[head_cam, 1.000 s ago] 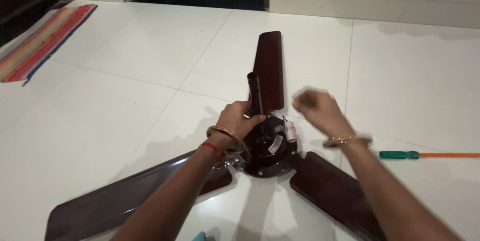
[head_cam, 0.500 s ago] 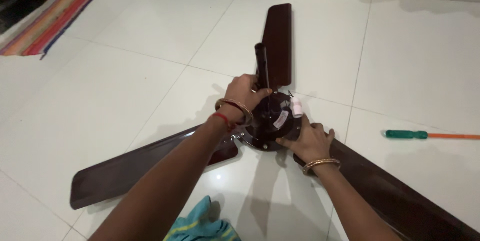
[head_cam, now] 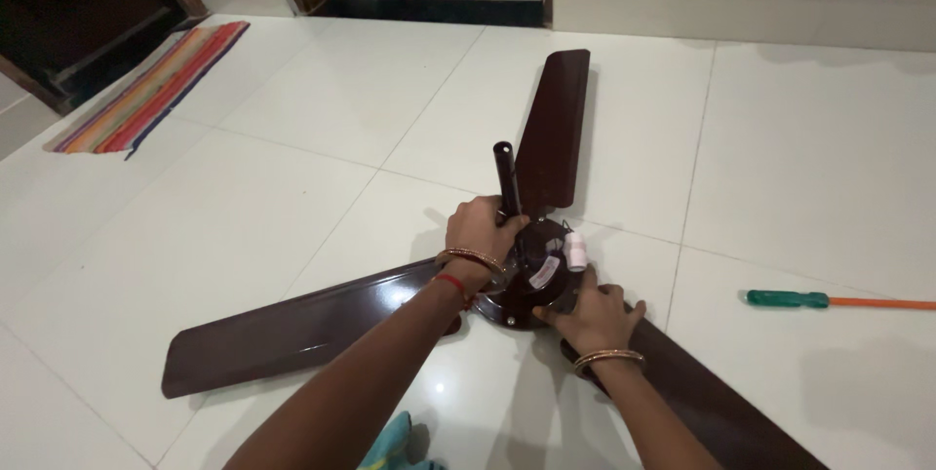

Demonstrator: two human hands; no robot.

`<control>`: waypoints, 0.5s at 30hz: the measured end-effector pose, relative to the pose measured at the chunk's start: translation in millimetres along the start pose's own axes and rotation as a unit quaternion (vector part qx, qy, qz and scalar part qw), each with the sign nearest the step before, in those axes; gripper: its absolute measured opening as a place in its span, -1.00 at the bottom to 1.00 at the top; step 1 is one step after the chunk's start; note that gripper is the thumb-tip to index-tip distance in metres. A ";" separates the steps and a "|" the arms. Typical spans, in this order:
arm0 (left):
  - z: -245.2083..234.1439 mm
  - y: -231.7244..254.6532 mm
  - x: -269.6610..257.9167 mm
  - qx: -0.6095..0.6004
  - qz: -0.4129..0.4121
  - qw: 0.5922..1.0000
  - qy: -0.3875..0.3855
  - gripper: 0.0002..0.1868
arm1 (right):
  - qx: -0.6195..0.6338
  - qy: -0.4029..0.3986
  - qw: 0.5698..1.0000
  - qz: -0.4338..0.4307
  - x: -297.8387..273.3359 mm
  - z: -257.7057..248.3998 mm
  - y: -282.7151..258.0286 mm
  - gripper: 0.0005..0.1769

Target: The person assembles an electric fan by attaching the fan blades to the central hub using a screwdriver, then secures the fan cap. The person uses a screwdriver to tighten screws and attaches the fan cap to complete the assembly.

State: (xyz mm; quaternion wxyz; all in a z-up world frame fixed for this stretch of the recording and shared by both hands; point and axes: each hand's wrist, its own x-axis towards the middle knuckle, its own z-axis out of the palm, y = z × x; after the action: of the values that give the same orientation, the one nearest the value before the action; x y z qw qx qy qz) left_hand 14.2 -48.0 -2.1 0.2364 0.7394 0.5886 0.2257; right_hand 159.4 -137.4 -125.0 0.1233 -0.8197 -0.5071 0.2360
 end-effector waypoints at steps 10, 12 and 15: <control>1.6 -17.0 12.5 -0.013 0.029 0.999 -0.006 -0.75 | -0.019 -0.028 0.999 0.008 -2.5 -12.2 -7.9 0.39; 0.7 -17.3 14.6 -0.001 0.024 1.000 -0.015 -0.75 | -0.020 -0.031 0.999 0.011 -3.9 -14.7 -10.1 0.38; -1.3 -14.9 12.1 -0.033 0.023 0.999 -0.002 -0.77 | -0.020 -0.034 0.999 0.015 -7.2 -19.4 -13.5 0.39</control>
State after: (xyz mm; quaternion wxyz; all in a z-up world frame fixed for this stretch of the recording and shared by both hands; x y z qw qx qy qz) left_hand 4.6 -33.2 -9.5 0.2565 0.7452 0.5632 0.2484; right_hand 156.2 -136.9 -100.5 0.0855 -0.8211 -0.5033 0.2553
